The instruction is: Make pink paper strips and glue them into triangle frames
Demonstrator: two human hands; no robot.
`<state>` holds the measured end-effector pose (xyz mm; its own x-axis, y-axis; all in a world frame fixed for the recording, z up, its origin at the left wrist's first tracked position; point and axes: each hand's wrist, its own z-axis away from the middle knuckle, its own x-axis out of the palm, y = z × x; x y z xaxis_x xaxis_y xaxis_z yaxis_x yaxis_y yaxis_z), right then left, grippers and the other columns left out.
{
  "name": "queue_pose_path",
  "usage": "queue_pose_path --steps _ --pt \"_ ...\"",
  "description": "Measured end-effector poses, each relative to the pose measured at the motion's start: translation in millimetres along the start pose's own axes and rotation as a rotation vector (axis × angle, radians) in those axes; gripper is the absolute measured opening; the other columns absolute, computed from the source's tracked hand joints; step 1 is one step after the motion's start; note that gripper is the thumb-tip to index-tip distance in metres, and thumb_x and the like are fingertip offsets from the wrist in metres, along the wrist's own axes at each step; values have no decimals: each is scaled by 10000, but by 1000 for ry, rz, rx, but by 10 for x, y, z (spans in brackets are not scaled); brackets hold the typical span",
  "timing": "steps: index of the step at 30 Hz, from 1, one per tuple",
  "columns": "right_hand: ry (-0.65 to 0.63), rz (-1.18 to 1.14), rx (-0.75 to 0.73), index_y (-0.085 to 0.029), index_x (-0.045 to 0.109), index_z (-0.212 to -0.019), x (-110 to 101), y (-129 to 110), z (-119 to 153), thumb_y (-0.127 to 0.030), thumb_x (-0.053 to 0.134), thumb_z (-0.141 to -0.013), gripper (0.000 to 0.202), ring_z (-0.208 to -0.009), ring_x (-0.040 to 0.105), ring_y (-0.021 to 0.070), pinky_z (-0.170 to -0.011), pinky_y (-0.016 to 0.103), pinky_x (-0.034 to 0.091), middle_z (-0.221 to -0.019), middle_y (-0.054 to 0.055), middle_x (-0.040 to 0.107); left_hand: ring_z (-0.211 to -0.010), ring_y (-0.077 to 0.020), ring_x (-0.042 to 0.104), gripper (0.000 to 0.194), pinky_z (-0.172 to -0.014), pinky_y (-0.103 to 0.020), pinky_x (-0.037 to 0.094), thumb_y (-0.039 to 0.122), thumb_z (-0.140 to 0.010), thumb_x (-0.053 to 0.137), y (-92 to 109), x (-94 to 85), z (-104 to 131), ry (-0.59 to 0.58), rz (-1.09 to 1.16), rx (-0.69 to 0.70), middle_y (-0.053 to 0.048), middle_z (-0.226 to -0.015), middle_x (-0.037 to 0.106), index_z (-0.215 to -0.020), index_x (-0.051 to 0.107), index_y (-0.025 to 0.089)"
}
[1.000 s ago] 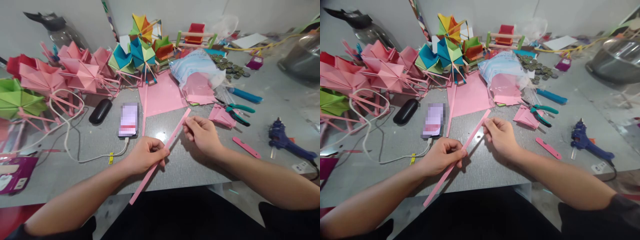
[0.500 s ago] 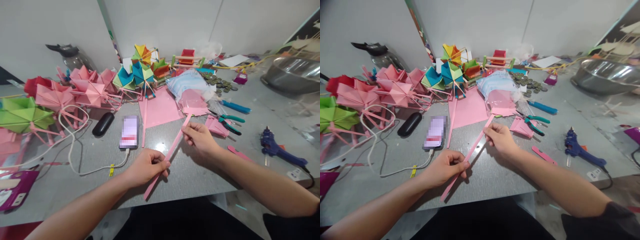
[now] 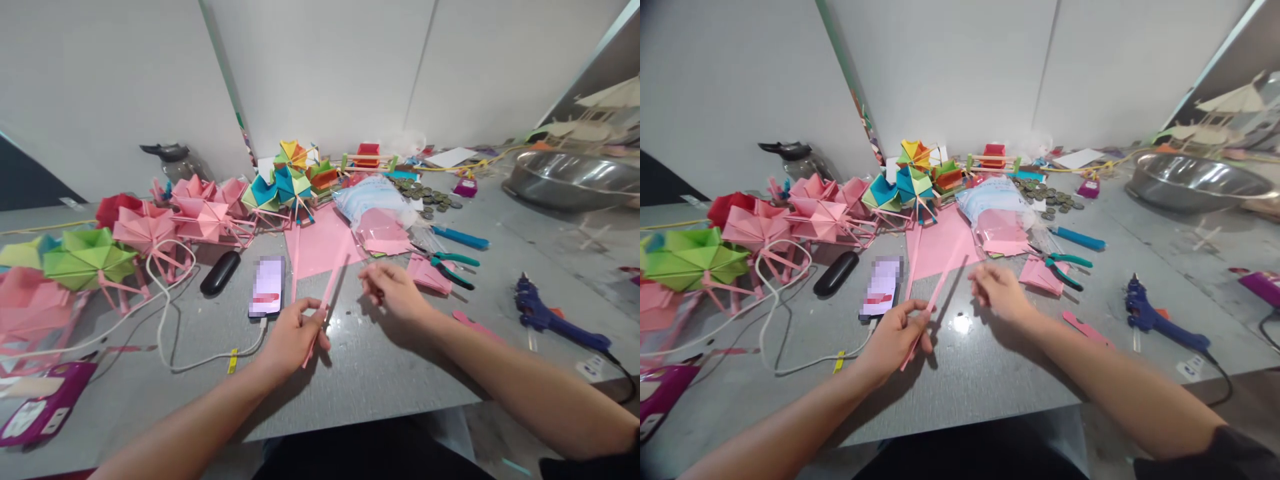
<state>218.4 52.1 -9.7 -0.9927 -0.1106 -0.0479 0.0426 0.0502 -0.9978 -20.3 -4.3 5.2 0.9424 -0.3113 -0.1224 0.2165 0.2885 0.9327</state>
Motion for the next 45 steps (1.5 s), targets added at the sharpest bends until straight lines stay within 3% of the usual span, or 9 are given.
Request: queue_pose_path --steps 3,6,10,14,19,25,31,42,45 --pt "-211 332 -136 -195 721 -1056 156 5 201 -465 674 -963 289 -601 605 143 -590 285 462 -775 27 721 -544 -116 612 614 -503 -221 450 525 -909 765 3 -74 -118 154 93 119 -83 -919 804 -1369 574 167" --pt "-472 576 -323 -211 667 -1342 238 -9 348 -368 694 -954 419 -698 665 161 -695 311 494 -982 66 780 -1076 -227 743 737 -894 -344 591 426 -834 851 16 -156 -206 155 171 203 -185 -1433 692 -1477 567 204" --pt "-617 653 -515 -186 581 -1473 271 3 382 -366 632 -1013 497 -898 732 221 -830 373 545 -1157 137 769 -1540 -368 467 970 -1230 -541 408 516 -843 836 -9 -203 -239 -4 245 243 -188 -1764 314 -1668 380 287" --pt "-598 640 -622 -178 637 -1393 274 47 310 -356 583 -1053 388 -1165 707 286 -991 470 554 -1291 175 744 -1672 -374 161 1144 -1344 -560 170 587 -840 839 -53 -203 -231 -161 251 355 -190 -1802 171 -1735 208 257" --pt "-544 661 -628 -210 667 -1409 237 94 209 -354 634 -1027 409 -1338 635 320 -1114 564 512 -1418 177 700 -1672 -345 176 988 -1340 -523 228 440 -883 812 -72 -222 -211 -260 174 500 -83 -1829 119 -1711 285 337" --pt "-233 701 -448 -210 567 -1560 65 193 16 -345 614 -1028 551 -1499 530 338 -1245 597 424 -1601 182 567 -1342 -308 621 392 -1150 -484 482 136 -948 548 25 -314 -185 282 -636 607 -142 -1418 693 -1292 728 192" --pt "-195 764 -521 -219 751 -1298 -12 224 -22 -330 583 -1043 325 -1351 649 313 -1172 579 500 -1434 148 702 -1090 -403 663 306 -925 -532 489 291 -1015 558 130 -304 -132 451 -1473 426 -205 -1068 743 -1086 788 102" --pt "-200 754 -593 -230 787 -1159 53 110 92 -331 584 -1039 257 -1163 709 275 -1046 495 542 -1228 124 761 -948 -355 708 302 -814 -448 408 155 -972 528 31 -307 -207 417 -1624 341 -189 -897 768 -872 810 115" --pt "-192 681 -574 -222 791 -1045 60 81 102 -324 586 -1026 229 -1095 726 275 -1013 492 543 -1128 122 778 -853 -322 704 277 -738 -417 381 157 -956 557 56 -353 -188 538 -1600 437 -146 -806 747 -803 787 136"
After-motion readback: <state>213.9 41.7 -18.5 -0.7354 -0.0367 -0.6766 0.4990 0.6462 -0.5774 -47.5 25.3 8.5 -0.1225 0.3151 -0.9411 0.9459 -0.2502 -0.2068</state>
